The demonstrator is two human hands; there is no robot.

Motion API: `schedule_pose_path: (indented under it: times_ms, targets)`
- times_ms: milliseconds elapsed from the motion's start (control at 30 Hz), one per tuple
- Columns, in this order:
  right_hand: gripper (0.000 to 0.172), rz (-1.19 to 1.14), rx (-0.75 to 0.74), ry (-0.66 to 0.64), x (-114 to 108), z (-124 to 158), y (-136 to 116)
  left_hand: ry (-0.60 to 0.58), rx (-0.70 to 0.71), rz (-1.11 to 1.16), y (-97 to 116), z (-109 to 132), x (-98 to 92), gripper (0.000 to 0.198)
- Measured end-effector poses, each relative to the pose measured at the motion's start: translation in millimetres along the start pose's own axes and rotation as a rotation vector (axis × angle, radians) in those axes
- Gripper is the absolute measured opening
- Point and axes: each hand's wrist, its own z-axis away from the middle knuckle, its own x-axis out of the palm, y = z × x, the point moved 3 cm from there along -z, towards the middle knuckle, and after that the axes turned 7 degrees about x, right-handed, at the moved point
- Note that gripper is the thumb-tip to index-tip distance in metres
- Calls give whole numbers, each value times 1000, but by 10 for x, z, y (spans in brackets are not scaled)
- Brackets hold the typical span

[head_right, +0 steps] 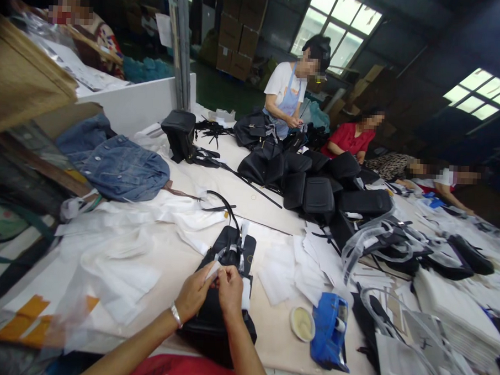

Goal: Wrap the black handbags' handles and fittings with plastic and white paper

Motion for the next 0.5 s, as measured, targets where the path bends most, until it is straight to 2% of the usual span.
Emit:
schedule_pose_path:
  times_ms: [67,167,333,500]
  targets:
    - [22,-33,35,31,19,-11,43,1,63,-218,5,38,74,46]
    - [20,-107,82,49,21,-27,101,-76,100,-420,7,66,171,52]
    - [18,-200,87,15,-21,13,57,-172,120,-555,61,22,186,61]
    - [27,13,-15,50,-107,124,-83,-194,127,-629,104,-3,212,59]
